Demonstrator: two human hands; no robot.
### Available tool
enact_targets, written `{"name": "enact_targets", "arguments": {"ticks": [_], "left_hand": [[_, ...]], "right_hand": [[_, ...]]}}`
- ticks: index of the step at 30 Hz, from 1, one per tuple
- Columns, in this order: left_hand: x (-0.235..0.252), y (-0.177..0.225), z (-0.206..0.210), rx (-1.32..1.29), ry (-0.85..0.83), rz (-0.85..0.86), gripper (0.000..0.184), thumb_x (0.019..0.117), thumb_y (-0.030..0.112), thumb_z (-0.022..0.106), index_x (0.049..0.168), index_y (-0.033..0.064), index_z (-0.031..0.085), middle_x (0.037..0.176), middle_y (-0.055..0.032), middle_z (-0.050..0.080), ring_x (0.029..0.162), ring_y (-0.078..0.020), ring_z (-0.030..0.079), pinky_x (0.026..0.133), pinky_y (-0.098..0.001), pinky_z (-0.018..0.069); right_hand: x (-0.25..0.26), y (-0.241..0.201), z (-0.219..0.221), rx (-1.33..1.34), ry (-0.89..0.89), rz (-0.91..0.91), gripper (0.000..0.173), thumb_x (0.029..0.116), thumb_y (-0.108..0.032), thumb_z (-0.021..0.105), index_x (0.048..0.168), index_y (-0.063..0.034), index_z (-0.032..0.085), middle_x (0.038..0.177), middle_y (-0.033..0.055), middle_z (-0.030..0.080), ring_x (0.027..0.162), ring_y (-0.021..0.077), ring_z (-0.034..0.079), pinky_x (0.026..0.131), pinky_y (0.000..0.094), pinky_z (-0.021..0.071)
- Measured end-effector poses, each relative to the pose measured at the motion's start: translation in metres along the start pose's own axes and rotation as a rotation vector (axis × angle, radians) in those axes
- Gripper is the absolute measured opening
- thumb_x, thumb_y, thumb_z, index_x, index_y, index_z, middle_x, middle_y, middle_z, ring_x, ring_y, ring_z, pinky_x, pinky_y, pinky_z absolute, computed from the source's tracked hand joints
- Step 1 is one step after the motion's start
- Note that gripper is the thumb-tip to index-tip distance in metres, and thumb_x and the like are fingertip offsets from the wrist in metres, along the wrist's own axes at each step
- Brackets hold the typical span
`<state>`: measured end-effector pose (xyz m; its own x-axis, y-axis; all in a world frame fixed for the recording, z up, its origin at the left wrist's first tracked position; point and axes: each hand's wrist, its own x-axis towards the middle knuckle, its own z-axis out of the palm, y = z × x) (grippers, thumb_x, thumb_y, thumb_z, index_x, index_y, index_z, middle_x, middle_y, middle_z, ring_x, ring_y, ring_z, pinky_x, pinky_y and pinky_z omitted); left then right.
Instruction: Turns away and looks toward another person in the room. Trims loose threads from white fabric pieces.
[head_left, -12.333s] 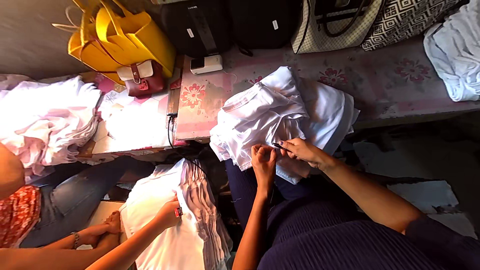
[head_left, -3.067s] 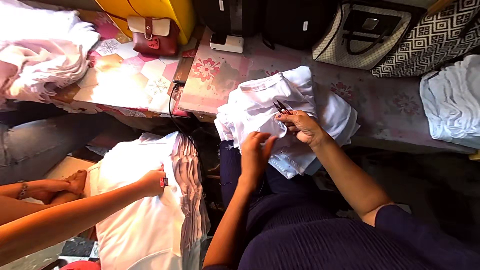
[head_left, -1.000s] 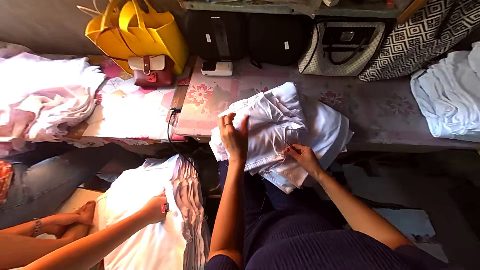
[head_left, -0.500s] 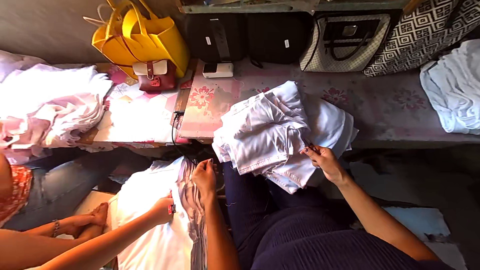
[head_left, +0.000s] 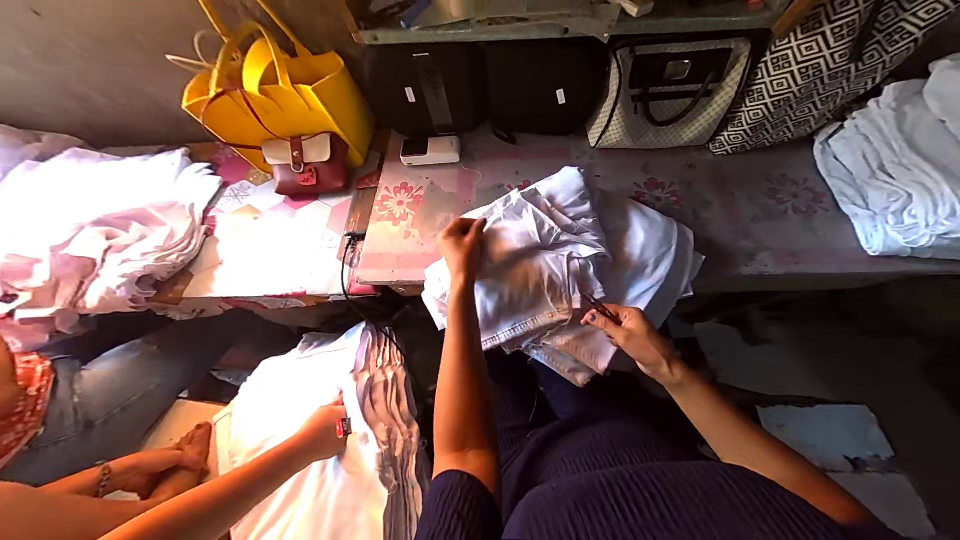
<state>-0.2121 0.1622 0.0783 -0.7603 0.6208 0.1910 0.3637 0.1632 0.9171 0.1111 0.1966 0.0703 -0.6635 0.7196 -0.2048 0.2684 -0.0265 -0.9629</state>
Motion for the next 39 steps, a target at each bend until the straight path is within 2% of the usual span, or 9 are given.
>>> {"name": "enact_targets", "arguments": {"ticks": [2, 6, 10, 13, 15, 17, 20, 27, 39], "left_hand": [[-0.021, -0.010, -0.031, -0.239, 0.034, -0.150, 0.021, 0.0997, 0.020, 0.067, 0.105, -0.0009, 0.067, 0.082, -0.0029, 0.069, 0.063, -0.0063, 0.062, 0.063, -0.0273, 0.0558], [-0.064, -0.012, -0.070, -0.314, 0.204, -0.305, 0.011, 0.0998, 0.007, 0.064, 0.095, -0.0028, 0.065, 0.070, -0.0007, 0.067, 0.054, -0.0063, 0.063, 0.055, -0.0247, 0.0572], [-0.065, 0.022, -0.052, 0.015, 0.071, -0.043, 0.023, 0.1033, 0.011, 0.059, 0.114, -0.0076, 0.066, 0.096, -0.0161, 0.072, 0.075, -0.0191, 0.070, 0.072, -0.0395, 0.0608], [-0.030, 0.048, -0.013, 0.208, -0.043, 0.194, 0.033, 0.1002, 0.013, 0.065, 0.125, -0.0084, 0.062, 0.118, -0.0273, 0.065, 0.097, -0.0353, 0.068, 0.084, -0.0479, 0.0574], [-0.003, 0.048, 0.012, 0.328, -0.099, 0.174, 0.031, 0.0979, 0.014, 0.066, 0.118, -0.0096, 0.066, 0.118, -0.0292, 0.064, 0.104, -0.0416, 0.065, 0.092, -0.0550, 0.0523], [-0.002, 0.036, 0.026, 0.428, -0.100, 0.226, 0.018, 0.0996, 0.012, 0.061, 0.102, -0.0048, 0.068, 0.113, -0.0258, 0.064, 0.103, -0.0423, 0.065, 0.089, -0.0582, 0.0528], [-0.007, 0.024, 0.024, 0.378, -0.055, 0.289, 0.021, 0.1015, 0.011, 0.060, 0.100, -0.0077, 0.069, 0.103, -0.0266, 0.067, 0.098, -0.0427, 0.066, 0.089, -0.0579, 0.0521], [-0.005, 0.019, 0.005, 0.128, -0.152, 0.145, 0.024, 0.1078, 0.010, 0.048, 0.115, -0.0090, 0.061, 0.104, -0.0218, 0.069, 0.093, -0.0306, 0.069, 0.088, -0.0487, 0.0554], [-0.010, 0.010, 0.000, -0.197, -0.200, 0.047, 0.012, 0.1060, 0.009, 0.049, 0.103, 0.0019, 0.059, 0.081, -0.0002, 0.061, 0.069, -0.0053, 0.056, 0.065, -0.0240, 0.0487]], "right_hand": [[-0.003, 0.004, -0.009, 0.067, 0.021, 0.052, 0.015, 0.1004, -0.017, 0.062, 0.098, -0.0055, 0.071, 0.063, -0.0121, 0.049, 0.049, -0.0040, 0.037, 0.047, 0.0161, 0.0332], [0.003, 0.002, -0.015, 0.114, 0.031, 0.092, 0.013, 0.1010, -0.015, 0.061, 0.097, -0.0065, 0.070, 0.060, -0.0132, 0.046, 0.047, -0.0041, 0.035, 0.046, 0.0153, 0.0321], [0.012, -0.009, 0.005, 0.148, -0.043, 0.110, 0.021, 0.1059, -0.020, 0.054, 0.105, -0.0051, 0.068, 0.063, -0.0118, 0.045, 0.048, -0.0020, 0.036, 0.046, 0.0167, 0.0330], [0.018, -0.031, 0.018, 0.276, -0.097, 0.108, 0.042, 0.1130, -0.030, 0.033, 0.113, -0.0049, 0.067, 0.062, -0.0122, 0.039, 0.048, -0.0002, 0.034, 0.046, 0.0181, 0.0327], [0.020, -0.045, 0.019, 0.380, -0.141, 0.116, 0.051, 0.1139, -0.032, 0.021, 0.116, -0.0042, 0.064, 0.061, -0.0113, 0.039, 0.047, 0.0007, 0.035, 0.046, 0.0178, 0.0348], [0.023, -0.054, 0.011, 0.427, -0.172, 0.106, 0.049, 0.1136, -0.030, 0.021, 0.117, -0.0044, 0.063, 0.061, -0.0107, 0.041, 0.047, 0.0014, 0.037, 0.047, 0.0182, 0.0377], [0.034, -0.063, -0.004, 0.427, -0.193, 0.112, 0.044, 0.1137, -0.029, 0.023, 0.112, -0.0070, 0.061, 0.062, -0.0109, 0.041, 0.048, 0.0012, 0.039, 0.048, 0.0173, 0.0396], [0.097, -0.090, 0.009, 0.360, -0.227, 0.137, 0.048, 0.1142, -0.032, 0.025, 0.104, -0.0050, 0.064, 0.059, -0.0105, 0.037, 0.044, -0.0003, 0.031, 0.044, 0.0149, 0.0313], [0.165, -0.107, 0.040, 0.157, -0.299, 0.222, 0.044, 0.1127, -0.035, 0.038, 0.099, -0.0046, 0.066, 0.053, -0.0090, 0.032, 0.041, 0.0004, 0.026, 0.041, 0.0163, 0.0237]]}}
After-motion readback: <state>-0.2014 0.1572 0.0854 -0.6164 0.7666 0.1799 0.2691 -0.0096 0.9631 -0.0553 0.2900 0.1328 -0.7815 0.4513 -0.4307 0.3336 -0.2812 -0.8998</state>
